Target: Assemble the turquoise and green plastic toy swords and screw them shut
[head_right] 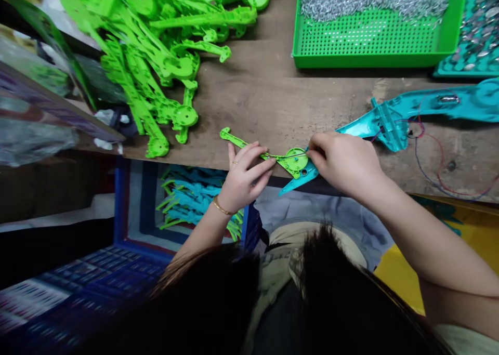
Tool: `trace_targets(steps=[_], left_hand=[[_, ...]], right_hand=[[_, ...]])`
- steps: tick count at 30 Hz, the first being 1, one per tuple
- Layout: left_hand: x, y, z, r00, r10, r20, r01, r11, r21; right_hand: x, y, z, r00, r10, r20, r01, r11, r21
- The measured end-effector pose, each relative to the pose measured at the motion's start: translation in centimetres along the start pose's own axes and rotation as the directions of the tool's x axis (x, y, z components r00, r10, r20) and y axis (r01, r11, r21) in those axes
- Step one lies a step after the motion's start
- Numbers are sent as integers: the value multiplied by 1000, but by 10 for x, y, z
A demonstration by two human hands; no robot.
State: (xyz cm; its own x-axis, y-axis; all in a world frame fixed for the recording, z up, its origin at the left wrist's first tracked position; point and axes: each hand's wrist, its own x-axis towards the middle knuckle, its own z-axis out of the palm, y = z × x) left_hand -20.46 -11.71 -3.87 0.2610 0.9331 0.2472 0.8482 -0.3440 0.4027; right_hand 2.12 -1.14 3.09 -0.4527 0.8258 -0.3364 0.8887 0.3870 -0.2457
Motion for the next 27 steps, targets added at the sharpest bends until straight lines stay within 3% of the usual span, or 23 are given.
trace_targets(steps=[5, 9, 14, 20, 27], left_hand=[[7, 6, -7, 997, -80, 8, 81, 997, -9], [30, 35, -7, 986, -136, -98, 136, 991, -6], [57, 69, 14, 998, -51, 24, 51, 998, -31], [57, 62, 28, 998, 2, 61, -2, 1000, -4], [58, 62, 25, 995, -1, 95, -2, 1000, 26]], right_hand=[[-4, 6, 9, 994, -36, -99, 28, 996, -81], [-1, 8, 16, 990, -84, -116, 74, 993, -88], [1, 14, 14, 986, -120, -117, 114, 992, -59], [1, 34, 5, 992, -98, -82, 112, 975, 190], [6, 31, -8, 994, -75, -77, 73, 997, -34]])
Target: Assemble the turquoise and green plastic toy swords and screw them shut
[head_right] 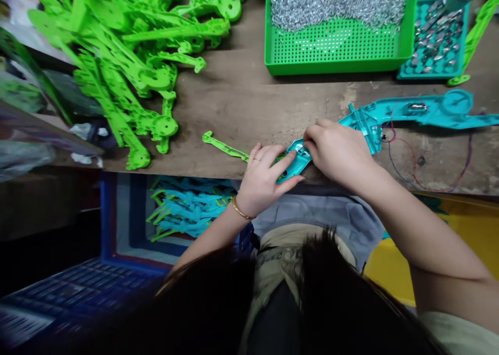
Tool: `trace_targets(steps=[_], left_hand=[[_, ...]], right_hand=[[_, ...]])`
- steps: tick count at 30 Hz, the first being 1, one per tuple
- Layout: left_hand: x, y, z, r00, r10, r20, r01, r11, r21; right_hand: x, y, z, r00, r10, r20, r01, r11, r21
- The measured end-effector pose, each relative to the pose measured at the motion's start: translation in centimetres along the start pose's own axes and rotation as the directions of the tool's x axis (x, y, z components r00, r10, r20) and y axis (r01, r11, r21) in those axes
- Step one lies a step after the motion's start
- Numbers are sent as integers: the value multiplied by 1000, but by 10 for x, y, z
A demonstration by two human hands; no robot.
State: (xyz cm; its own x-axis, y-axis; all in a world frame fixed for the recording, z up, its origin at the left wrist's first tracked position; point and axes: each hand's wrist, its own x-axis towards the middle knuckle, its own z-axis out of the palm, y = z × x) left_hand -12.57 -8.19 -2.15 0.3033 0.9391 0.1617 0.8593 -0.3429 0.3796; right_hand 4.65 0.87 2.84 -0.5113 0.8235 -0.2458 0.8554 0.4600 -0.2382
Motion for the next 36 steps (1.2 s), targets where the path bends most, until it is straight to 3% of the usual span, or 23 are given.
trace_targets(steps=[9, 15, 20, 24, 36], left_hand=[[-1, -1, 0, 1000, 27, -17, -27, 1000, 13], [1, -3, -2, 999, 41, 16, -42, 999, 21], [5, -3, -6, 996, 23, 88, -26, 999, 28], [5, -4, -5, 998, 24, 56, -25, 999, 29], [4, -5, -2, 999, 37, 6, -37, 999, 32]], right_hand=[[1, 4, 2, 1000, 11, 13, -11, 1000, -7], [1, 0, 3, 997, 83, -6, -83, 996, -36], [2, 11, 3, 998, 56, -10, -56, 998, 0], [-2, 23, -1, 994, 81, -75, -81, 997, 6], [-2, 30, 1, 994, 75, -74, -82, 992, -100]])
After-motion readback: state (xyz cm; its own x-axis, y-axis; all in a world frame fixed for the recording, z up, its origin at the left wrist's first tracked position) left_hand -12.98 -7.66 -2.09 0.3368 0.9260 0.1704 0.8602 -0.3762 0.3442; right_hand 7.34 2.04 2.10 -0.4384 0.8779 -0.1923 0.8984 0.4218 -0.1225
